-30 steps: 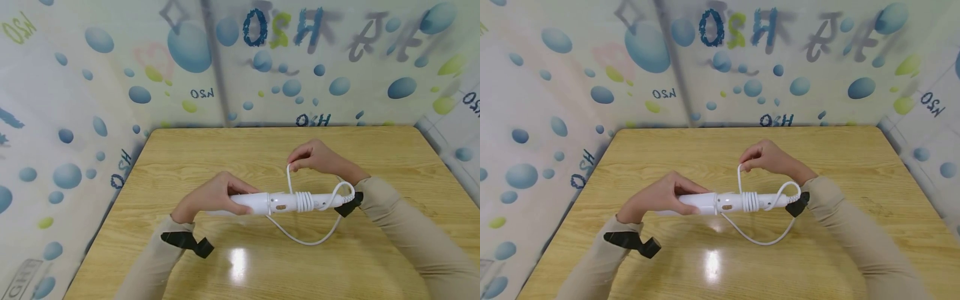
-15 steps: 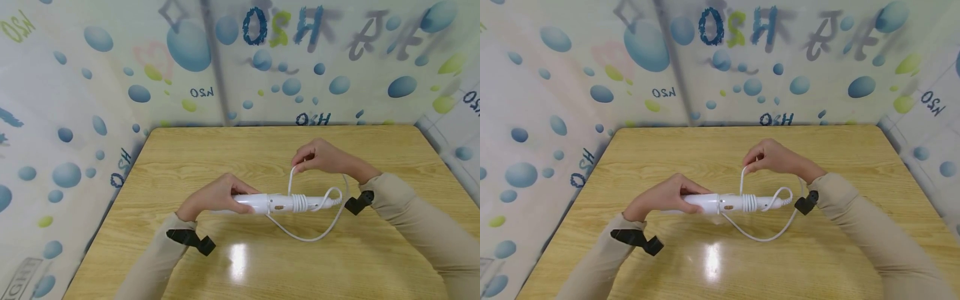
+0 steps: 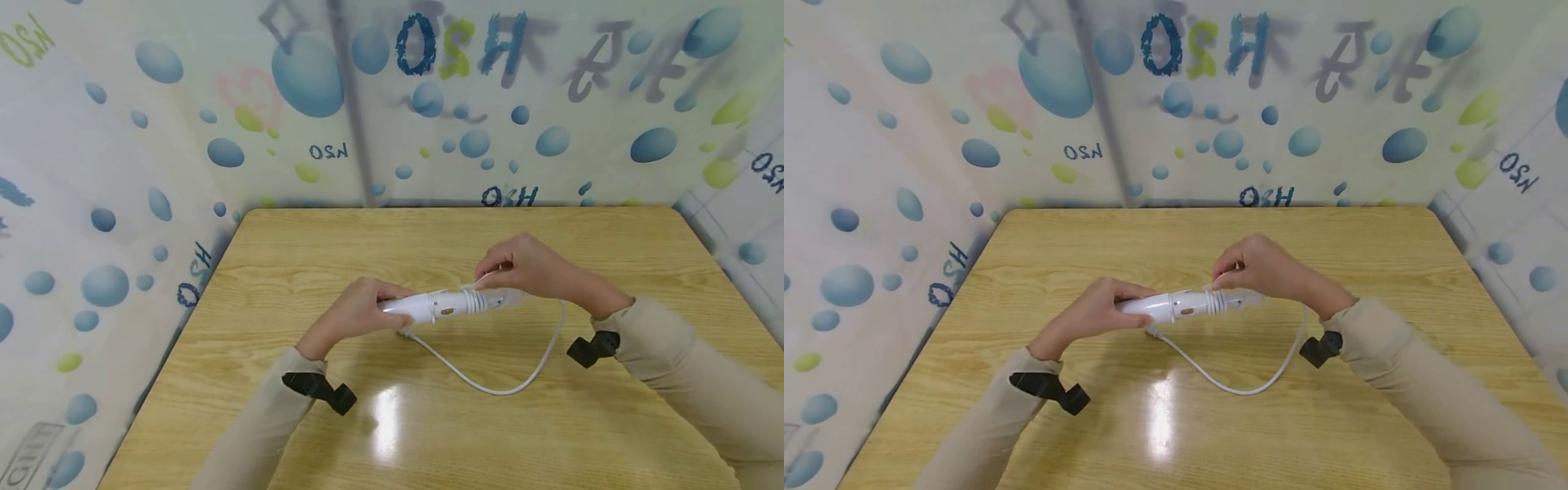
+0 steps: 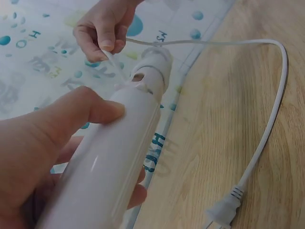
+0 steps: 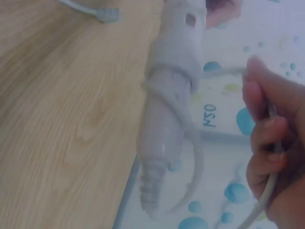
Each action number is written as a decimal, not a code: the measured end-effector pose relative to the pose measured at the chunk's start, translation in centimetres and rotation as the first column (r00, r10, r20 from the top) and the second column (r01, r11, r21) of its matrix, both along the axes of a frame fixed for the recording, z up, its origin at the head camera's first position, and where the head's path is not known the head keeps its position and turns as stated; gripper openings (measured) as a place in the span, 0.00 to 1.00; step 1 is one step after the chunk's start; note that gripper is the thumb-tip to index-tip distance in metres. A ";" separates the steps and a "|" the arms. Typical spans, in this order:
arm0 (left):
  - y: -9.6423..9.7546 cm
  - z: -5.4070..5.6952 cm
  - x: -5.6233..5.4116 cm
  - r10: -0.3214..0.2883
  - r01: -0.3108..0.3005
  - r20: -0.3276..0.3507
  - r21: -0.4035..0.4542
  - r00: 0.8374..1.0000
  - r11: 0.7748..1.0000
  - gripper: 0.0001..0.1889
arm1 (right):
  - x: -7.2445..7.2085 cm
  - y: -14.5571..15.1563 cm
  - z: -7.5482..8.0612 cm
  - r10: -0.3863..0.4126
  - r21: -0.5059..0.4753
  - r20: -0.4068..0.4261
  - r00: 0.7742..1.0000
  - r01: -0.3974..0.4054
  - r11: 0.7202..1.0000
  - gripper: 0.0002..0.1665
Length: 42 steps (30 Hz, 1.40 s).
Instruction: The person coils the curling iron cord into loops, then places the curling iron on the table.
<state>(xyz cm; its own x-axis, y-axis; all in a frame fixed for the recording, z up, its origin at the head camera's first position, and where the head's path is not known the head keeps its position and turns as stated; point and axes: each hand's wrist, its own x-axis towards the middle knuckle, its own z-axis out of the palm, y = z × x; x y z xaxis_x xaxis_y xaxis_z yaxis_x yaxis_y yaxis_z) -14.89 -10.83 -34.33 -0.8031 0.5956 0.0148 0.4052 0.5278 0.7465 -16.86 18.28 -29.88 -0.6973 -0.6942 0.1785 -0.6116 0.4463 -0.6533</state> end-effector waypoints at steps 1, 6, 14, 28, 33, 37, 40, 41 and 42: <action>0.0 0.0 0.0 0.017 -0.017 -0.010 0.002 1.000 1.000 0.18 | 0.3 -0.1 0.0 -0.030 0.015 -0.004 1.000 0.031 0.999 0.03; 0.3 0.2 0.2 0.147 -0.147 -0.045 -0.004 0.988 0.989 0.19 | 1.7 -0.8 -0.1 -0.154 0.042 0.000 0.988 0.154 0.987 0.06; 0.5 0.7 0.0 0.319 -0.319 -0.093 0.015 0.943 0.948 0.18 | 3.1 -0.8 -2.5 -0.262 -0.122 0.047 0.964 0.266 0.956 0.12; -1.5 2.0 -1.1 0.440 -0.450 0.098 0.250 0.893 0.857 0.19 | 4.7 0.5 -4.9 -0.212 -0.297 0.210 0.954 0.269 0.916 0.18; -1.8 2.7 -1.0 0.405 -0.430 0.145 0.340 0.903 0.836 0.19 | 4.9 0.7 -6.2 -0.119 -0.426 0.220 0.968 0.205 0.881 0.18; -1.5 3.2 -0.7 0.317 -0.347 0.141 0.415 0.938 0.841 0.19 | 4.5 0.8 -7.1 -0.049 -0.496 0.246 0.968 0.169 0.852 0.18; -1.3 3.6 -0.3 0.249 -0.289 0.147 0.463 0.957 0.838 0.19 | 3.8 1.0 -7.6 -0.007 -0.514 0.309 0.951 0.173 0.840 0.18; -1.2 3.7 -0.2 0.229 -0.273 0.150 0.476 0.962 0.836 0.18 | 3.5 1.1 -7.7 0.001 -0.515 0.337 0.942 0.183 0.838 0.18; -1.1 3.8 0.0 0.211 -0.260 0.155 0.486 0.965 0.834 0.19 | 3.3 1.2 -7.8 0.006 -0.511 0.364 0.931 0.195 0.837 0.18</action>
